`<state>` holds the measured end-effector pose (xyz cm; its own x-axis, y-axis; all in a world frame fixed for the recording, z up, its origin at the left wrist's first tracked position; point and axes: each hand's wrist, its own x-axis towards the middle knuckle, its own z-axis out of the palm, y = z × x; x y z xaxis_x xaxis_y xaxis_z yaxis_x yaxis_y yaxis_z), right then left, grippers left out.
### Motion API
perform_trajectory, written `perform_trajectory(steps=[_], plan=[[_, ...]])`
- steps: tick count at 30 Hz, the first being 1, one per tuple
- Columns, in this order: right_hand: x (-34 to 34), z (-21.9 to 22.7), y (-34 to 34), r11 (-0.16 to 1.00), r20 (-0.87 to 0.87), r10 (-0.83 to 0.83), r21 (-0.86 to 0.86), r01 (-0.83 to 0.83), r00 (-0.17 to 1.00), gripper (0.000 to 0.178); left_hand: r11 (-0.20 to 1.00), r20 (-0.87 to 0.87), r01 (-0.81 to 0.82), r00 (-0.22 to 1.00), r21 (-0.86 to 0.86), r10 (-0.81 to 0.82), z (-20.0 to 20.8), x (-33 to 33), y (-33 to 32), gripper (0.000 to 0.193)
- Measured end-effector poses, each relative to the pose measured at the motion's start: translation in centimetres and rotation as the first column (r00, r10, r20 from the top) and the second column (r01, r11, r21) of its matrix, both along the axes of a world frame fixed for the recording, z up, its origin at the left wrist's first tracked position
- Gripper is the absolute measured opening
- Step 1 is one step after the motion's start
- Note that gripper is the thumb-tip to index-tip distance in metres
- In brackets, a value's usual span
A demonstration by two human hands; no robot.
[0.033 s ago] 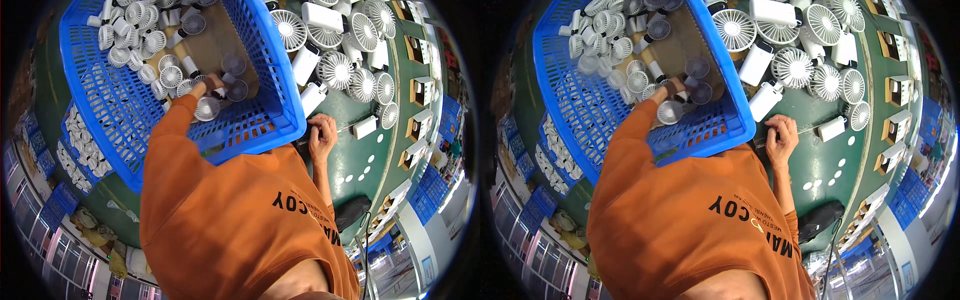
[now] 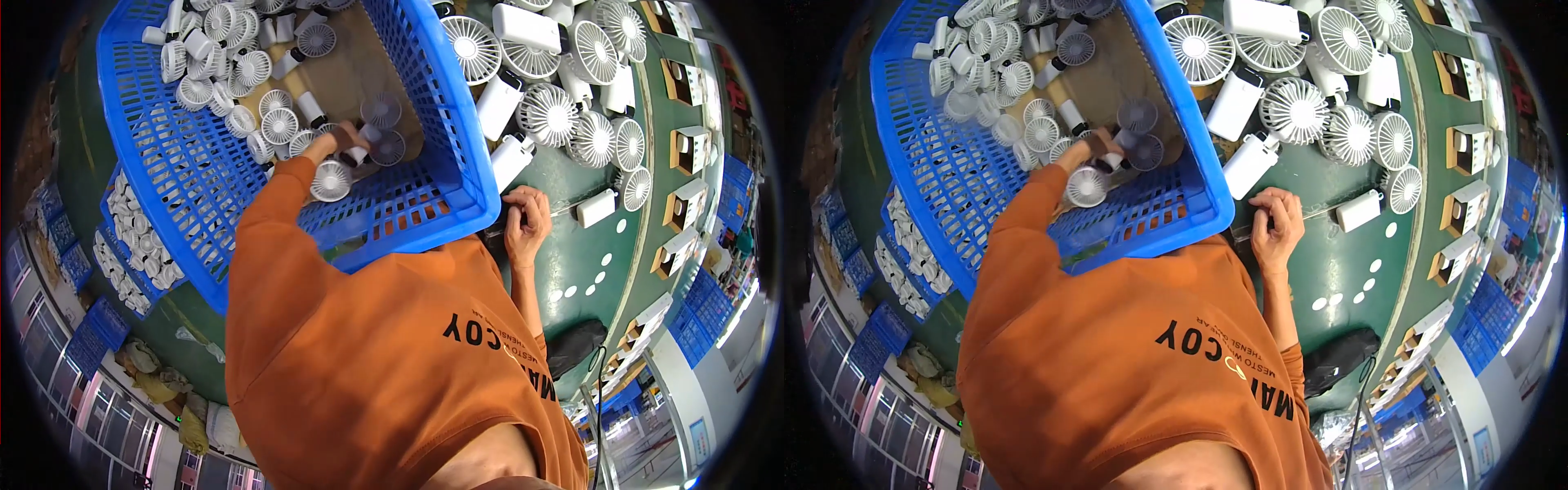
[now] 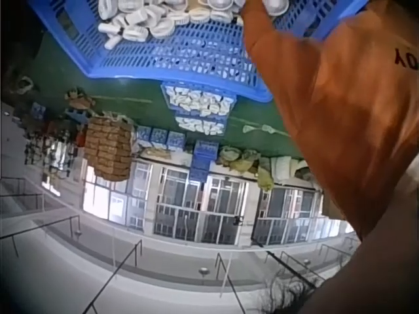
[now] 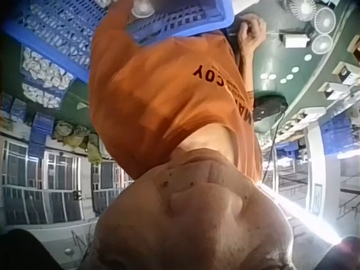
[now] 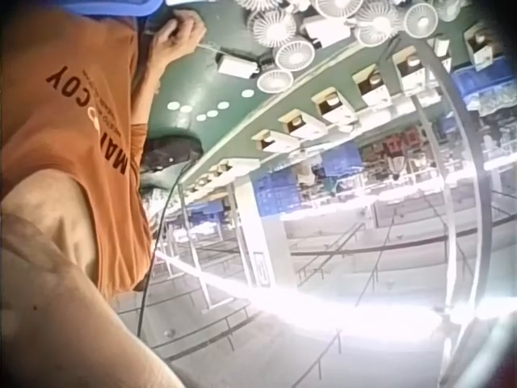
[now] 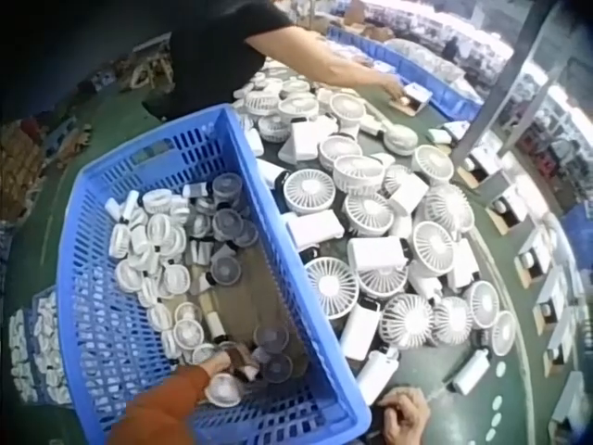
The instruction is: The person transfers small handheld fans by hand from a blue plastic basket onto an assembly table.
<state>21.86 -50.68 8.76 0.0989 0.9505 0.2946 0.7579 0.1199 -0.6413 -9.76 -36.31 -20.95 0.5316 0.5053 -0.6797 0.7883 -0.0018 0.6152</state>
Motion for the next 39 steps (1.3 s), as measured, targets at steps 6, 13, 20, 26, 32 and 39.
perform_trajectory(steps=[6,13,20,26,32,39], plan=[[0.3,-0.2,0.5,0.999,-0.004,-0.038,0.0,0.038,0.999,0.019,0.942,-0.093,0.227,0.973,0.249,-0.21,4.5,-0.4,-4.2,0.093],[0.8,-0.1,1.7,0.999,-0.015,-0.042,-0.03,0.041,0.999,0.019,0.973,-0.132,0.203,0.967,-0.11,-0.216,5.4,2.7,-2.2,0.101],[1.8,-0.1,3.1,0.998,-0.021,-0.044,-0.034,0.043,0.999,0.018,0.933,-0.094,0.266,0.951,-0.24,-0.295,4.4,2.6,-1.1,0.099],[2.9,0.4,4.2,0.999,-0.016,-0.046,-0.024,0.045,0.999,0.015,0.91,-0.103,0.324,0.928,-0.258,-0.359,3.4,3.1,-0.2,0.098],[3.8,-0.8,4.7,0.998,-0.027,-0.056,-0.036,0.055,0.998,0.013,0.829,-0.331,0.55,0.766,-0.105,-0.551,6.2,5.0,1.0,0.104],[4.8,-1.8,6.0,0.997,-0.064,-0.061,-0.047,0.058,0.996,0.014,0.932,-0.027,0.215,0.972,-0.292,-0.233,-0.8,2.8,-0.1,0.052]])
